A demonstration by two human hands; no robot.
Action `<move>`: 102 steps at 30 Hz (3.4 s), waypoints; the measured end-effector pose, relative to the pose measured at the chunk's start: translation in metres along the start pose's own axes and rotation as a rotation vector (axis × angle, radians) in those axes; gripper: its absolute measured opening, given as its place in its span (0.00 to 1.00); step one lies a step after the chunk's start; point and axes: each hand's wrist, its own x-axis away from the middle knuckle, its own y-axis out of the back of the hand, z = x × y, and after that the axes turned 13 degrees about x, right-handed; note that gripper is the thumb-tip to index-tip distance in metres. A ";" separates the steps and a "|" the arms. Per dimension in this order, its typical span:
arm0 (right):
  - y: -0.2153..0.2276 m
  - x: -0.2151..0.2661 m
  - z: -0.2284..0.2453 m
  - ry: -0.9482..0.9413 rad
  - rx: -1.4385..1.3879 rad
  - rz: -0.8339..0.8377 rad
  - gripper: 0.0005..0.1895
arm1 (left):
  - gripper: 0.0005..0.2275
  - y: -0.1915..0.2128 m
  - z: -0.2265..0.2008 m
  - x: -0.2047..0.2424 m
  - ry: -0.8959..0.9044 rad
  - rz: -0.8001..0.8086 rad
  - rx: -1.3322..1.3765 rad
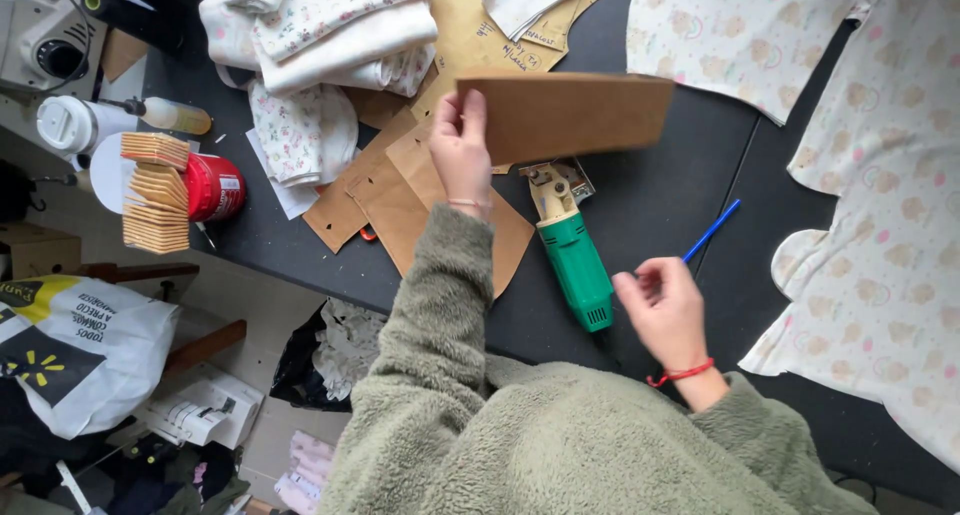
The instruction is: The person traces a pattern onto fabric using a pencil and then cuts the fabric with an electric rotary cutter. They handle cardboard templates, patterned fabric, and a roll of tape while working at a cluttered table.
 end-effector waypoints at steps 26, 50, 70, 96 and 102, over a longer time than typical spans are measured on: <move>0.125 0.117 -0.177 0.020 -0.581 0.244 0.49 | 0.10 -0.084 0.017 0.233 -0.204 0.315 -0.285; 0.243 0.263 -0.301 -0.894 -0.078 -0.096 0.28 | 0.21 -0.218 0.187 0.484 -0.597 1.701 -0.783; 0.273 0.210 -0.313 -0.815 -0.167 -0.068 0.23 | 0.18 -0.232 0.208 0.476 -0.579 1.780 -0.664; 0.298 0.134 -0.327 -0.645 -0.250 -0.020 0.21 | 0.10 -0.225 0.213 0.476 -0.488 1.713 -0.495; 0.302 0.115 -0.328 -0.649 -0.285 -0.024 0.22 | 0.10 -0.225 0.214 0.478 -0.497 1.694 -0.517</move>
